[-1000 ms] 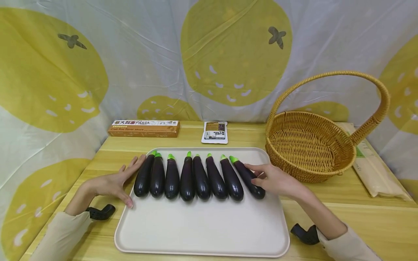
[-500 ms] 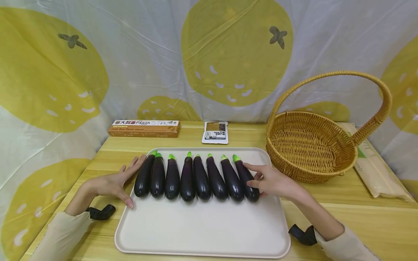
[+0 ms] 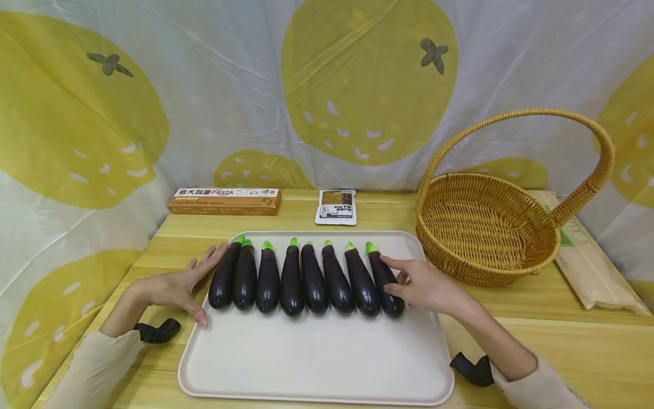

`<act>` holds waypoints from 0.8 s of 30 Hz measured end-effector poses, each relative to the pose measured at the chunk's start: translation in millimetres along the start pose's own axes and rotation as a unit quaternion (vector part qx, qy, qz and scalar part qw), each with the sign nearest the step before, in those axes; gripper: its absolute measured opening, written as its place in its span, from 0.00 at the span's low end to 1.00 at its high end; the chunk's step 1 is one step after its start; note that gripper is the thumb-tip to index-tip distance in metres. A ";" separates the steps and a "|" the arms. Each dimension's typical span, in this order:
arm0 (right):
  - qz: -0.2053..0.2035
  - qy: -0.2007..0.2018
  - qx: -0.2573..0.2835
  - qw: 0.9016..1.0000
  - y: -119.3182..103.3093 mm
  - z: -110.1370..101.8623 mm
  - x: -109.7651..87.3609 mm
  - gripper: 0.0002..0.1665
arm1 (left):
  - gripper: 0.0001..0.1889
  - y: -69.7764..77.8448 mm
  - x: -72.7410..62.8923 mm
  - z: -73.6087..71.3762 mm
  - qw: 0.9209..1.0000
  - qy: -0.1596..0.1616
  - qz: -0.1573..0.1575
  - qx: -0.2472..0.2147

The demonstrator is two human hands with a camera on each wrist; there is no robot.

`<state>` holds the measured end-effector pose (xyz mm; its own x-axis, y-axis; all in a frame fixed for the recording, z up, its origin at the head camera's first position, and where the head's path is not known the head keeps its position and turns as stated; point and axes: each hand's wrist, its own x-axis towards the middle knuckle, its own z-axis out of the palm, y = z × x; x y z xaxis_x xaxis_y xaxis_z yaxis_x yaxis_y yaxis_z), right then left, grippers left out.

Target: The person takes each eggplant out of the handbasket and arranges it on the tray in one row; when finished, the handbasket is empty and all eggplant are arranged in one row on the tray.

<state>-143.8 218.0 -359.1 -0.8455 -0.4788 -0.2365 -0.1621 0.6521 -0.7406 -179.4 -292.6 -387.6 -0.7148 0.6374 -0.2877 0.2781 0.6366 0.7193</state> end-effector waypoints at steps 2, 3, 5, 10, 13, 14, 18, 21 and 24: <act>-0.002 -0.008 0.003 1.000 1.8 -1.0 -0.1 0.41 | 0.80 0.4 0.1 -0.4 1.000 0.000 -0.001 0.001; -0.003 -0.011 0.003 1.000 2.9 -1.7 -0.2 0.40 | 0.80 0.5 0.2 -0.6 1.000 0.000 -0.002 0.002; -0.002 -0.018 0.008 1.000 5.1 -3.1 -0.6 0.40 | 0.80 0.6 0.4 -0.7 1.000 0.000 -0.002 0.003; 0.000 -0.021 0.018 1.000 7.9 -3.8 -2.7 0.40 | 0.80 -0.1 0.5 -0.5 1.000 0.003 0.002 0.003; 0.001 -0.021 0.023 1.000 7.9 -2.7 -3.6 0.41 | 0.80 -0.5 0.0 -0.3 1.000 0.006 0.003 0.003; 0.002 -0.020 0.023 1.000 7.8 -2.5 -3.6 0.41 | 0.80 -0.7 -0.1 -0.3 1.000 0.006 0.003 0.003; 0.007 -0.025 0.024 0.999 7.0 -3.9 -3.2 0.41 | 0.80 -1.8 -0.2 0.1 1.000 0.009 0.003 0.006; 0.007 -0.032 0.029 0.999 7.2 -6.8 -3.2 0.41 | 0.80 -2.6 0.0 0.4 1.000 0.009 0.001 0.008; 0.001 -0.038 0.033 0.999 8.1 -9.2 -3.7 0.41 | 0.80 -3.1 0.3 0.5 1.000 0.010 0.000 0.007</act>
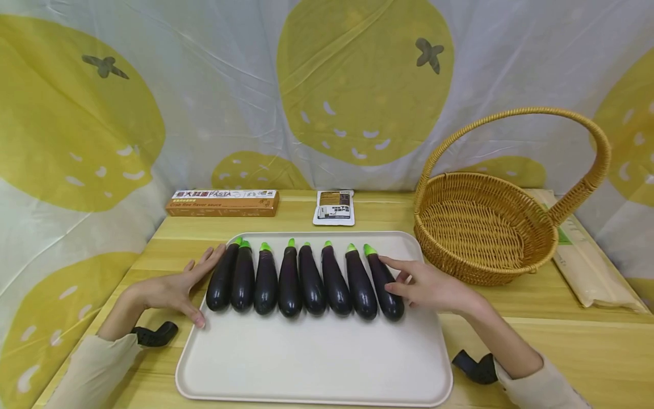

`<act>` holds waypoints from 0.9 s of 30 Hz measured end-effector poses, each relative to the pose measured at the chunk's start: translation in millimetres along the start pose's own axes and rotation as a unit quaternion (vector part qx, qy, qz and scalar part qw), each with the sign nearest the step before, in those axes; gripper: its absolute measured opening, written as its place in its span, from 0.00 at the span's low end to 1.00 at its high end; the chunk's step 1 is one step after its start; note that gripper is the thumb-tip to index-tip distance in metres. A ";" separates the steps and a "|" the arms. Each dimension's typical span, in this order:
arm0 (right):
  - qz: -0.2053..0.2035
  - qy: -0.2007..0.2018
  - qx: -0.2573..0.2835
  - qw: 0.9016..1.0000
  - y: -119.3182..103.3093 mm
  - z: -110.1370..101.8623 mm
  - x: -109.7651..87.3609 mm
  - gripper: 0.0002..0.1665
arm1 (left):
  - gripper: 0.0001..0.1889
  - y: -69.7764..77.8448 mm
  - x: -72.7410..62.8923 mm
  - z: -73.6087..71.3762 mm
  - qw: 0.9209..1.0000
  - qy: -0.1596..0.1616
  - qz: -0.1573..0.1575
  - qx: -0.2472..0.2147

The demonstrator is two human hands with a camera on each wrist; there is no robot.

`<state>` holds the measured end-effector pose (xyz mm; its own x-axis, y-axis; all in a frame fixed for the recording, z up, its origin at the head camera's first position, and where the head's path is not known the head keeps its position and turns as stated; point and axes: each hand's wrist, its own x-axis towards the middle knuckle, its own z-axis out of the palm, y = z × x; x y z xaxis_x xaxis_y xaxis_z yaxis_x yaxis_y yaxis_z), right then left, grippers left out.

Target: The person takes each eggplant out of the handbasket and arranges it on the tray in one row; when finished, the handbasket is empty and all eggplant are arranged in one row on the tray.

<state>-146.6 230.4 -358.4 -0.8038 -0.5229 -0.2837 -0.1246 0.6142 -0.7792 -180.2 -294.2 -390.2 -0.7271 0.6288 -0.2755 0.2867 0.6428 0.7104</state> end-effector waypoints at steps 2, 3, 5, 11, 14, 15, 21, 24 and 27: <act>-0.001 -0.003 0.000 1.000 0.3 -1.2 0.1 0.41 | 0.80 -0.2 -0.1 0.2 1.000 0.002 0.000 -0.001; 0.000 -0.004 -0.001 1.000 0.5 -1.9 0.1 0.41 | 0.80 -0.3 -0.1 0.4 1.000 0.003 0.000 0.000; 0.000 -0.005 -0.008 1.000 1.6 -3.4 0.3 0.41 | 0.80 -0.2 0.1 0.8 1.000 0.006 0.000 0.001; -0.006 0.003 -0.045 0.999 6.1 -8.9 1.1 0.41 | 0.79 0.8 -1.7 0.7 1.000 0.013 -0.002 0.006; -0.005 0.005 -0.057 0.998 7.6 -12.0 0.3 0.41 | 0.78 1.0 -5.2 -1.6 1.000 0.011 -0.011 0.001; -0.005 0.006 -0.067 0.998 7.8 -13.3 -0.1 0.41 | 0.77 0.7 -6.6 -2.8 1.000 0.011 -0.012 0.000; -0.012 0.039 -0.110 0.993 3.1 -25.3 -4.8 0.40 | 0.64 7.9 -15.6 -13.1 0.998 0.062 -0.024 0.002; -0.022 0.073 -0.110 0.991 -4.5 -31.8 -6.0 0.38 | 0.54 23.9 -15.4 -17.0 0.992 0.127 -0.025 0.007; -0.021 0.105 -0.105 0.989 -14.0 -35.7 -4.9 0.40 | 0.48 44.1 -8.2 -16.9 0.981 0.194 -0.013 0.022</act>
